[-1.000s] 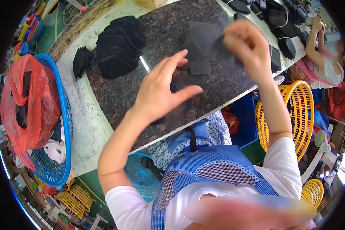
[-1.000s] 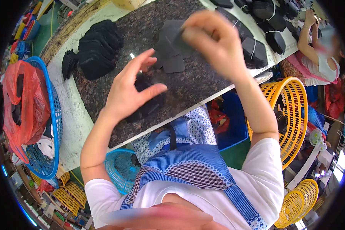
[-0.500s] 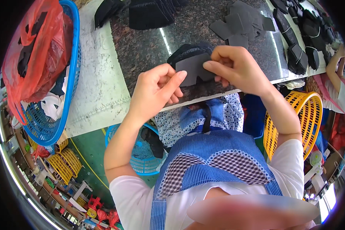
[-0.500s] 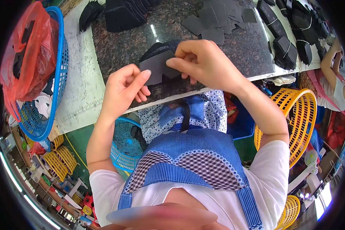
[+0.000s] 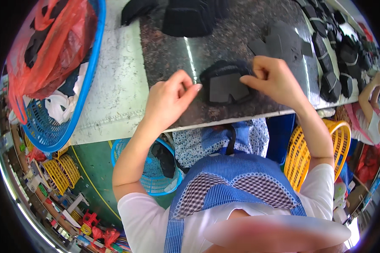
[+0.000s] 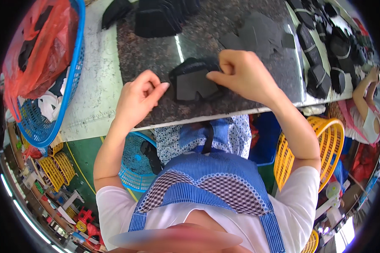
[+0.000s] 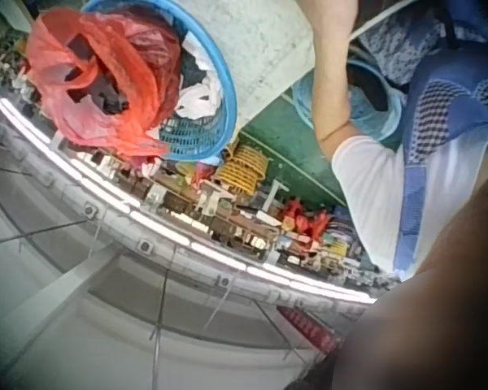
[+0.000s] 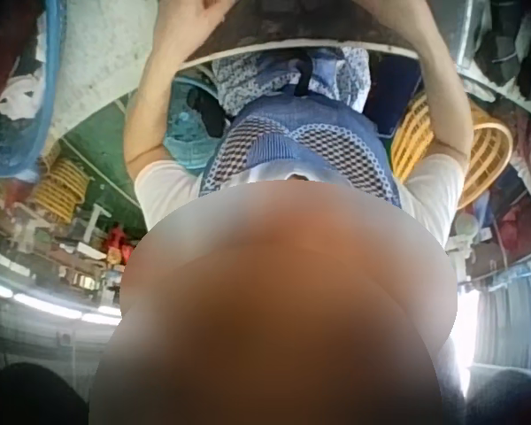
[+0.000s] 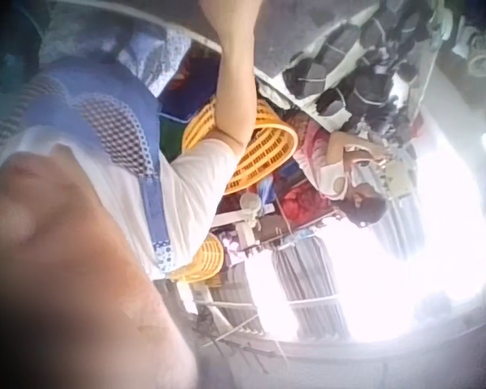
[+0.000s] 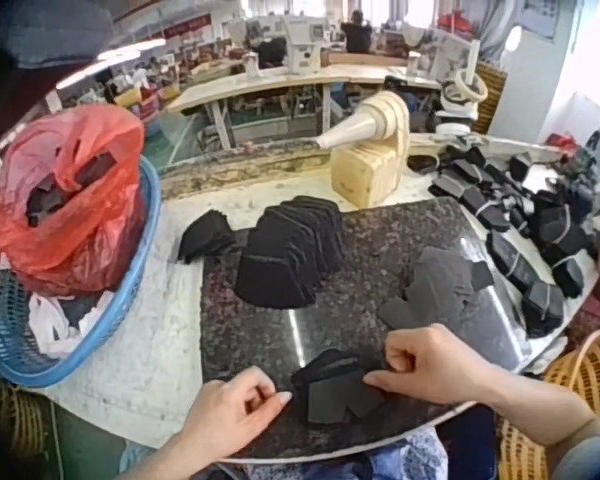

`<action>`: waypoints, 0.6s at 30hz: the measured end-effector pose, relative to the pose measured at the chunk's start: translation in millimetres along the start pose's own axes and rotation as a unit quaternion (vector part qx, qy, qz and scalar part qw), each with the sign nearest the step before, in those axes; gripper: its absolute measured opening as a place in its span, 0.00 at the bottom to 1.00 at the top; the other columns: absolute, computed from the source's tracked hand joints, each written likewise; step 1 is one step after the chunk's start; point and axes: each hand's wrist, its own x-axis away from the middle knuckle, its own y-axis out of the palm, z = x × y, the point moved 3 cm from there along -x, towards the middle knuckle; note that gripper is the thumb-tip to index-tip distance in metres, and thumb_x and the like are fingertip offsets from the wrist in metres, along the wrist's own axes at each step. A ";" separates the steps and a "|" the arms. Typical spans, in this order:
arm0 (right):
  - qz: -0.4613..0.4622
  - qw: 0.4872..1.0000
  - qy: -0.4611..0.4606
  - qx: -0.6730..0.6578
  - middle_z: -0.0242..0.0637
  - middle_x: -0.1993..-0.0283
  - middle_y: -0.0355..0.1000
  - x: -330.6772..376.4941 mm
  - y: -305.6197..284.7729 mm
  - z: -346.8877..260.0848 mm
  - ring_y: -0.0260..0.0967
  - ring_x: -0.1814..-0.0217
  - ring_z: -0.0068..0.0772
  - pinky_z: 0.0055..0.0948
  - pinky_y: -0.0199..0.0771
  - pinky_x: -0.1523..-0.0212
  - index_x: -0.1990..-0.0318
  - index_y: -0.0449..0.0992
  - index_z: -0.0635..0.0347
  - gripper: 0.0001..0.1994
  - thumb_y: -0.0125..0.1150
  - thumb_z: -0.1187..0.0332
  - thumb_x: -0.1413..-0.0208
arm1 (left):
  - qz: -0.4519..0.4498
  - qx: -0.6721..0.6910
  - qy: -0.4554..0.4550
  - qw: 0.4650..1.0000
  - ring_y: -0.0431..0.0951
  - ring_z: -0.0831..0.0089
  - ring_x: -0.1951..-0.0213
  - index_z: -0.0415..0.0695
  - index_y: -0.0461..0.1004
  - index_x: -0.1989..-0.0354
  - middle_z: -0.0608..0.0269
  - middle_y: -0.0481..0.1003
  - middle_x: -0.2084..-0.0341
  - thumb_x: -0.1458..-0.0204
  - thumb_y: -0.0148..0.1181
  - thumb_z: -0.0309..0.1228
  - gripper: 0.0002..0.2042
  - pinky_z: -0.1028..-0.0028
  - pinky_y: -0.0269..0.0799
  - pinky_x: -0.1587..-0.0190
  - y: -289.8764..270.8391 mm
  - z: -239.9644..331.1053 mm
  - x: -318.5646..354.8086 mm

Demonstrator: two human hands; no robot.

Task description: Stacking and organizing black shoe components on a workbench.

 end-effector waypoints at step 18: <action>0.162 0.814 -0.428 0.359 0.28 0.58 0.69 -123.5 29.6 -45.2 0.67 0.53 0.30 0.30 0.70 0.54 0.68 0.75 0.55 0.05 0.62 0.67 0.51 | 0.136 -0.118 0.277 0.944 0.80 0.65 0.68 0.42 0.77 0.68 0.61 0.78 0.72 0.47 0.67 0.27 0.05 0.70 0.77 0.67 -28.7 4.9 -36.2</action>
